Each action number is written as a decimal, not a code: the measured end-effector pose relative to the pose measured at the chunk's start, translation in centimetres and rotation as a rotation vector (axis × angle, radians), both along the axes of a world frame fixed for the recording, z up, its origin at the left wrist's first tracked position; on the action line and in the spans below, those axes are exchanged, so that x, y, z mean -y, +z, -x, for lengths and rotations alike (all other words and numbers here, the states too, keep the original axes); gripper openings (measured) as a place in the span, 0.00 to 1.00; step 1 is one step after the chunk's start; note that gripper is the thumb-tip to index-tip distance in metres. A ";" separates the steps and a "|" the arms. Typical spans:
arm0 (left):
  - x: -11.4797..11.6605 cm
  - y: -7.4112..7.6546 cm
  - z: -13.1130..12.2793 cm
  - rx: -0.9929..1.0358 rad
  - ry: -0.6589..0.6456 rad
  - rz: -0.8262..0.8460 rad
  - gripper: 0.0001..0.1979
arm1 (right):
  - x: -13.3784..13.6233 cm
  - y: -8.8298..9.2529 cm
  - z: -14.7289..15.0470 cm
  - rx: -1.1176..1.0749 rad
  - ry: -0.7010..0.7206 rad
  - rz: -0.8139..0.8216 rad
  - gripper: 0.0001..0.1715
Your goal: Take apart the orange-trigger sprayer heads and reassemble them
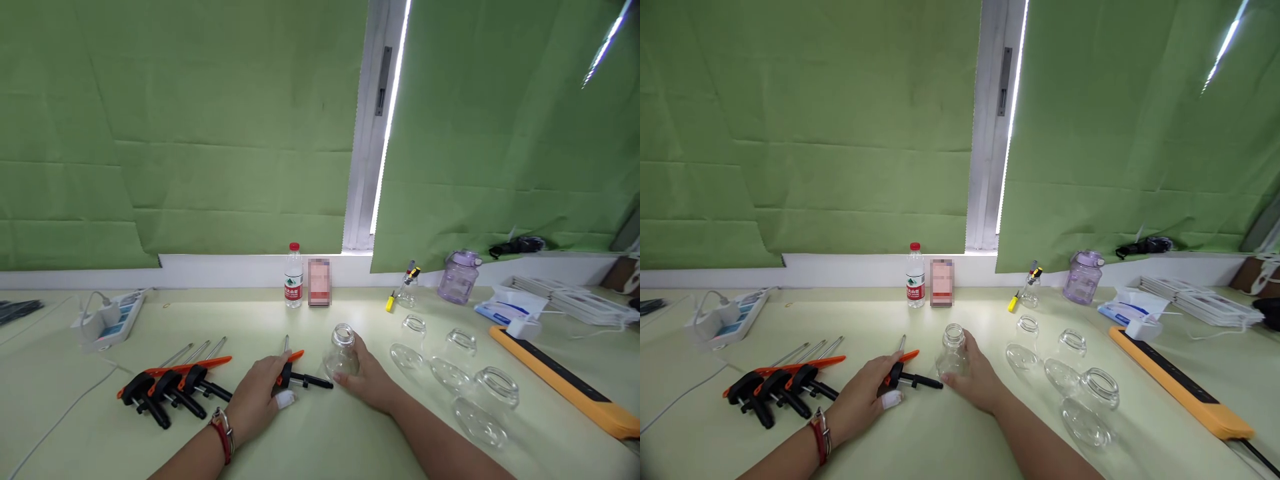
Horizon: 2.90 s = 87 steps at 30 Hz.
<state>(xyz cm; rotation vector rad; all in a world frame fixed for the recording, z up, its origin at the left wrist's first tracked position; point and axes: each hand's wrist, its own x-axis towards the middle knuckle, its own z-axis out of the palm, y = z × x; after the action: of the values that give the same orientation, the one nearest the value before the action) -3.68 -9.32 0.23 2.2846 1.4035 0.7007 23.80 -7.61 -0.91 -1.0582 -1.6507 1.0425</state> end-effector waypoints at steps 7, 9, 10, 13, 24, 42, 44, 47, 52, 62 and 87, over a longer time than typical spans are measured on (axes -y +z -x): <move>-0.1 0.2 0.1 0.025 -0.038 -0.006 0.26 | 0.0 0.8 -0.4 0.206 0.049 -0.021 0.37; -0.2 0.1 0.2 0.027 -0.029 0.000 0.25 | 0.0 0.8 -0.3 0.220 0.029 -0.012 0.35; -0.2 0.1 0.1 0.028 -0.020 0.006 0.25 | 0.0 0.8 -0.3 0.224 0.018 -0.004 0.35; -0.1 0.1 0.1 0.028 0.009 0.031 0.25 | 0.1 0.9 -0.4 0.220 -0.036 0.032 0.35; -0.3 0.1 0.2 0.141 0.089 0.073 0.25 | -0.6 1.1 -1.8 0.039 -0.159 0.131 0.41; -0.8 -0.4 0.1 0.376 0.201 -0.023 0.22 | -1.6 0.2 -3.4 -0.339 -0.085 0.204 0.31; -0.7 -0.4 0.0 0.388 0.208 -0.019 0.23 | -1.5 0.2 -3.3 -0.347 -0.064 0.209 0.30; -0.7 -0.3 0.0 0.383 0.211 -0.027 0.23 | -1.4 0.3 -3.2 -0.362 -0.035 0.207 0.29; -0.6 0.1 -0.1 0.367 0.183 -0.027 0.22 | -1.2 0.3 -2.9 -0.355 -0.031 0.210 0.30; 0.2 0.0 -0.6 0.354 0.052 -0.041 0.23 | -0.2 0.3 -1.0 -0.388 0.075 0.230 0.30; 1.1 0.7 -2.0 0.663 -0.133 0.349 0.22 | 1.2 0.4 1.7 -0.450 0.160 0.269 0.30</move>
<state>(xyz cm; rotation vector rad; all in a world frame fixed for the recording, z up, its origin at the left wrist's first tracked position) -1.65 -10.40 0.92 1.6369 0.9545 0.9644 22.07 -8.86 -0.52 -0.7884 -1.2662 1.5165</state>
